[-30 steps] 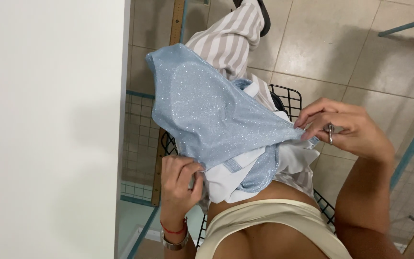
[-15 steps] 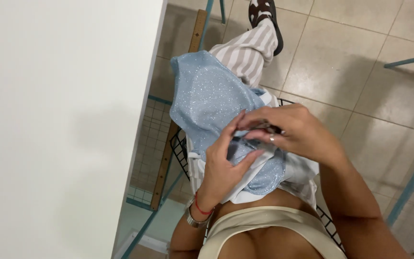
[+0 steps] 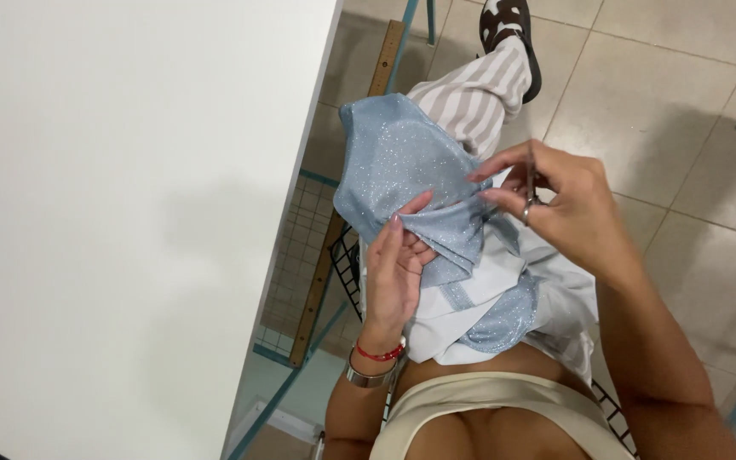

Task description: Trimming loose threads from a light blue and white garment using small scissors

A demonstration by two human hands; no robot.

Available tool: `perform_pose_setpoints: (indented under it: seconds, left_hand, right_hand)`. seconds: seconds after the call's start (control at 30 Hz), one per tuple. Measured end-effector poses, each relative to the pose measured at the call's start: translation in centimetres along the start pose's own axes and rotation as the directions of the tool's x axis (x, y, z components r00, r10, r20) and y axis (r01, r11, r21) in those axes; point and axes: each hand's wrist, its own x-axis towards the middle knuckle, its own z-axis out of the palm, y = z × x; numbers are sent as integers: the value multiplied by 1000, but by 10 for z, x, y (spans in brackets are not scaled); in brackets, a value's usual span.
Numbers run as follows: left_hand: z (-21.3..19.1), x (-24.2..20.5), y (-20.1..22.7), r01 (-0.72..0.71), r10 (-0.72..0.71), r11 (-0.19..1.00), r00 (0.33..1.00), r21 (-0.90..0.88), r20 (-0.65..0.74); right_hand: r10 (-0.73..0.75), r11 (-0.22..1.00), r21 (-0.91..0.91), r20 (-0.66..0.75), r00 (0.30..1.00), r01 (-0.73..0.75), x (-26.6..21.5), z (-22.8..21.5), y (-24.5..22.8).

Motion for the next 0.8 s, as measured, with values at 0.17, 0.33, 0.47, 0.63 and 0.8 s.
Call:
perform_pose_setpoints:
  seconds: [0.17,0.33,0.47,0.63,0.8]
  left_hand:
    - [-5,2,-4,8,-7,998,1000,-54,7]
    - [-3,3,-2,15,-15,995,1000,-94,0]
    - [0,-3,8,-67,69,996,997,-60,26]
    - [-12,-22,4,-461,467,883,881,84,-78]
    - [9,-52,9,-589,527,537,793,604,306]
  right_hand:
    - [94,996,-7,25,995,-94,-2,11,2]
    - [-2,1000,31,41,999,1,-3,1,-12]
    - [-49,999,19,109,993,47,-12,-4,-13]
    - [-127,990,-41,116,985,132,-36,-5,-6]
    - [-133,981,-107,216,967,159,-63,17,-4]
